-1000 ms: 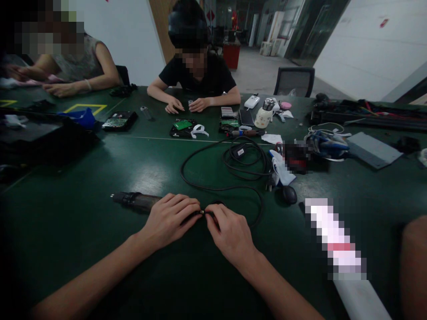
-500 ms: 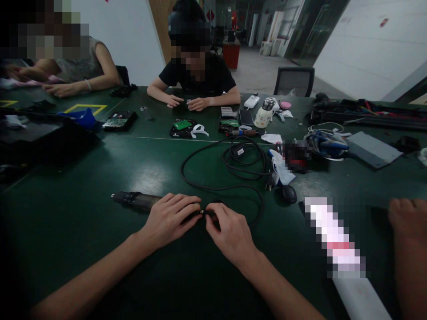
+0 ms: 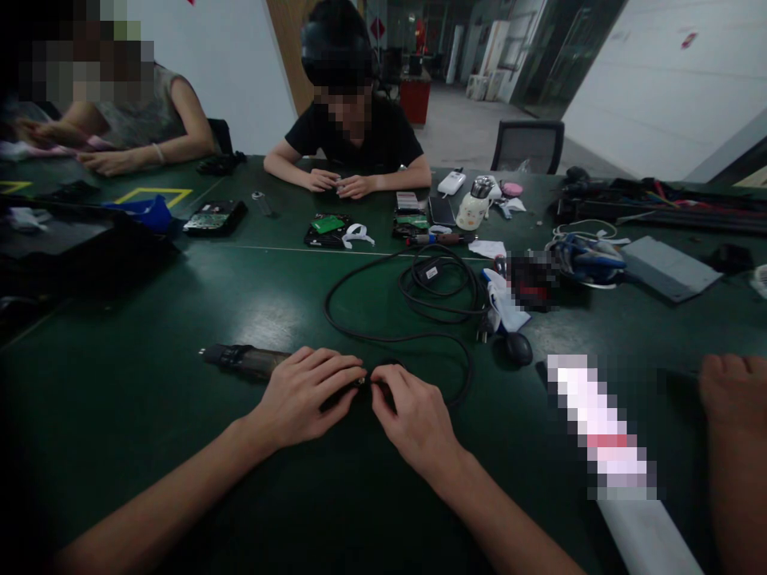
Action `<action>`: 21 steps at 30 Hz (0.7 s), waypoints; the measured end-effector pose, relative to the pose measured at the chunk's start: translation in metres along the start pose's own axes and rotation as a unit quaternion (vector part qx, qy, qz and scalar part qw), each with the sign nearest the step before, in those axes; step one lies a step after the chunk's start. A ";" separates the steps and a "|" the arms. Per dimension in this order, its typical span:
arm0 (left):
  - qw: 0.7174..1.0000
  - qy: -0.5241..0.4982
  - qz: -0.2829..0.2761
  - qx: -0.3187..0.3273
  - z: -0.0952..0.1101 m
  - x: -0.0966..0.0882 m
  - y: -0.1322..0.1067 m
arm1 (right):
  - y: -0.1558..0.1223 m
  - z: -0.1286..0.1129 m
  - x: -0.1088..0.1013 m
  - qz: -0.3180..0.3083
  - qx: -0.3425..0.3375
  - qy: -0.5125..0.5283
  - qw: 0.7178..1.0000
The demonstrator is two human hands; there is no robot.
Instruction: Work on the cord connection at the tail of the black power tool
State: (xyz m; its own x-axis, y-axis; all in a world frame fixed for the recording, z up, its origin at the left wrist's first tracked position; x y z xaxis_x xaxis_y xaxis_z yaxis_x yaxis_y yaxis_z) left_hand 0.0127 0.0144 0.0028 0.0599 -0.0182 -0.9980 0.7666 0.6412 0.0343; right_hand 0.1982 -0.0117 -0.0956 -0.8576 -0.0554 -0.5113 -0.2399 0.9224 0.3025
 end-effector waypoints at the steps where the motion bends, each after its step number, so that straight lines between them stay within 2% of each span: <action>1: 1.000 -0.003 -0.002 0.003 0.000 0.000 0.000 | 0.000 0.000 0.000 -0.001 0.001 0.000 1.000; 21: 0.999 0.028 0.018 -0.003 -0.001 0.005 0.000 | 0.000 0.000 -0.001 0.003 -0.007 0.008 1.000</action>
State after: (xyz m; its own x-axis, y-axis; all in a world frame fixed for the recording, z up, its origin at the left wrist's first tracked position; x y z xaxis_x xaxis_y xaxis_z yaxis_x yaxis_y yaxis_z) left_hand 0.0124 0.0149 -0.0019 0.0526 0.0476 -0.9975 0.7601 0.6459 0.0709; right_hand 0.1994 -0.0120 -0.0949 -0.8667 -0.0561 -0.4957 -0.2409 0.9172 0.3173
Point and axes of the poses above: each hand's wrist, its own y-axis towards the middle knuckle, its own x-axis out of the palm, z = x × y, the point moved 2 cm from there along y, towards the middle knuckle, and after that the axes turned 11 degrees about -y, right-handed, at the moved point
